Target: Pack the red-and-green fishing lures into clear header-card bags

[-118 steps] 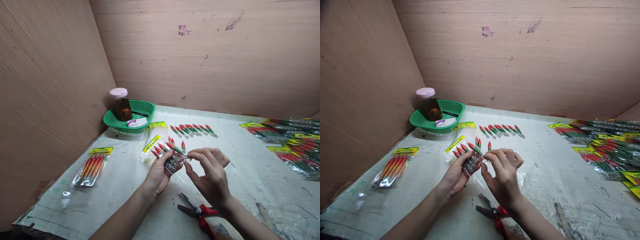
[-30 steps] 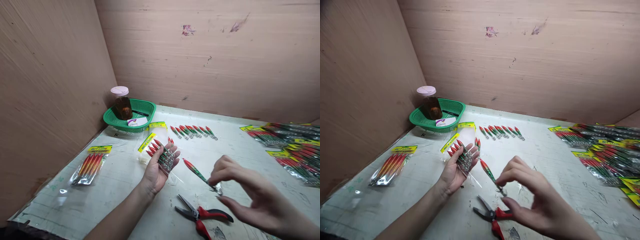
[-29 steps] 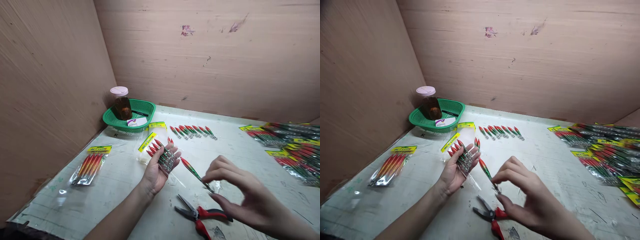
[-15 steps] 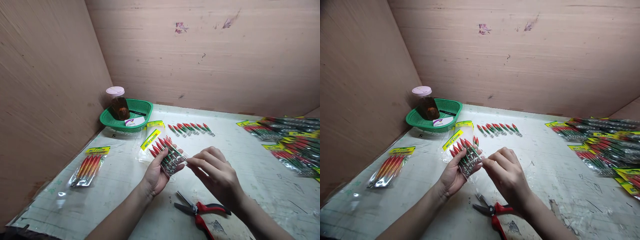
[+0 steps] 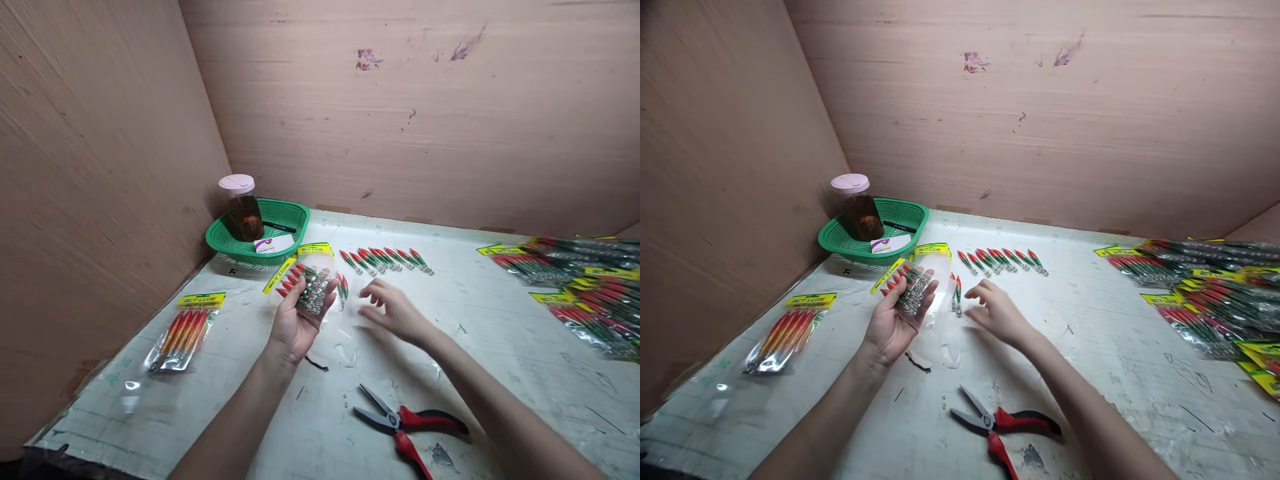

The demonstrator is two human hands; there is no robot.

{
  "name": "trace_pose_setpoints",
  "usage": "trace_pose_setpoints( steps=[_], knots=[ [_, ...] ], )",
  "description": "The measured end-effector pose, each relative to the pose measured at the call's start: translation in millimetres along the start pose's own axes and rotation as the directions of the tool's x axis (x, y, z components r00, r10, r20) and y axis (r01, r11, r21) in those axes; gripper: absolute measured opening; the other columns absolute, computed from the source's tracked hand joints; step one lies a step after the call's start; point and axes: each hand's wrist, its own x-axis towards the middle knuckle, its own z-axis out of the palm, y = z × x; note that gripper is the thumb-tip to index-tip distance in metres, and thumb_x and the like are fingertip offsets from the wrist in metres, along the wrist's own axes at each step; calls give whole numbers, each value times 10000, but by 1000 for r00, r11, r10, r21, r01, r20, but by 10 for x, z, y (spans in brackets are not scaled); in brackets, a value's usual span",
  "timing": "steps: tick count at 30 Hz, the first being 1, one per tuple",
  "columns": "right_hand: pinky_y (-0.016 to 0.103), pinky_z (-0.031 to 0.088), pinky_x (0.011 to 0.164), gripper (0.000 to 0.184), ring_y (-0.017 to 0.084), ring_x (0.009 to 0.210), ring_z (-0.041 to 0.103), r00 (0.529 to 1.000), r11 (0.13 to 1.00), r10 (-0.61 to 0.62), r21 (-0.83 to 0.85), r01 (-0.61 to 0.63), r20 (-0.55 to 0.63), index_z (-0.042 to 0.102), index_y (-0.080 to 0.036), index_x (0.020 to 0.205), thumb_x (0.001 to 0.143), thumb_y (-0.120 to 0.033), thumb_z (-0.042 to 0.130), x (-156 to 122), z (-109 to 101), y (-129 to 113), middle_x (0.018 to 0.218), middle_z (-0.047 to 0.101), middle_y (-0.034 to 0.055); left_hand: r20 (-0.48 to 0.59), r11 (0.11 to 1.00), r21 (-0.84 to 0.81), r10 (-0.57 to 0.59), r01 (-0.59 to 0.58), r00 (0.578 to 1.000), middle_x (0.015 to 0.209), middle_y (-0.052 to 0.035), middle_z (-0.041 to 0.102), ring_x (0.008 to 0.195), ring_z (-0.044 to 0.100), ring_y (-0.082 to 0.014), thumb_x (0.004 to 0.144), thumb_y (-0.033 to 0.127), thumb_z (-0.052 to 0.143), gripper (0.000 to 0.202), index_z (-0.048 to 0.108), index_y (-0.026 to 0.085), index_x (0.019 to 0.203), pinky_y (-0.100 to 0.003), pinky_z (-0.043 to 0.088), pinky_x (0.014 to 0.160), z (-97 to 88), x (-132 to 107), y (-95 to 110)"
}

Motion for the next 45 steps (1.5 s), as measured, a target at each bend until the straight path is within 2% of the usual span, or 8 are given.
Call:
trace_pose_setpoints(
  steps=[9,20,24,30,35,40,42,45],
  knots=[
    [337,470,679,83,185,765,529,997,997,-37,-71,42,72,549,-190,835,759,-159,536,20,465,109,810,542,44,55,999,2,-49,49,997,1188,-141,638,922,682,-245,916,255,454,431,444,142,1331,-315,577,706,-49,27,-62],
    [325,530,719,423,169,847,560,985,987,-157,-37,155,-65,452,-243,1234,827,-152,523,-619,-386,-325,1007,525,76,98,952,176,-270,251,958,1275,-153,580,866,695,-260,869,239,512,417,498,155,1277,-326,563,677,-28,-110,-368],
    [303,544,724,408,190,929,575,948,939,-291,-228,258,-125,525,-216,1214,820,-116,561,-1113,-441,-428,1056,553,106,99,865,262,-465,427,880,1217,-145,618,829,701,-266,842,255,554,376,541,149,1202,-326,549,654,-68,-166,-618],
    [347,506,657,307,199,767,612,887,785,-459,-490,379,-50,618,-139,1098,893,-85,396,-1554,-610,-462,874,692,100,105,602,502,-755,621,647,886,-190,695,768,699,-246,823,301,558,338,604,41,1034,-302,529,660,26,-72,-1044],
    [338,488,653,267,195,771,596,908,767,-408,-574,288,-89,617,-160,1017,895,-82,393,-1671,-720,-180,840,685,97,67,622,669,-595,407,801,863,-146,683,731,681,-219,789,251,568,310,577,82,1049,-313,530,655,302,156,-1337],
    [304,436,634,224,174,731,546,949,795,-310,-561,230,-51,612,-157,890,902,-81,401,-1697,-720,44,783,649,82,90,603,792,-272,97,958,977,-68,612,666,607,-149,711,210,648,596,444,232,1271,-309,501,698,248,70,-1260],
    [299,417,637,220,171,732,526,960,812,-279,-543,215,-37,610,-156,868,901,-79,407,-1679,-707,69,780,637,76,282,474,867,-217,-151,935,1116,-82,564,871,587,-191,630,92,633,612,536,240,1215,-343,461,850,157,-45,-1186],
    [297,395,634,214,172,725,492,975,849,-222,-499,175,-35,606,-156,844,895,-79,412,-1635,-695,119,767,617,70,652,80,741,-323,-667,686,1247,-120,514,1123,473,-283,578,11,564,690,566,236,1231,-431,370,978,49,-149,-1161]
  ],
)
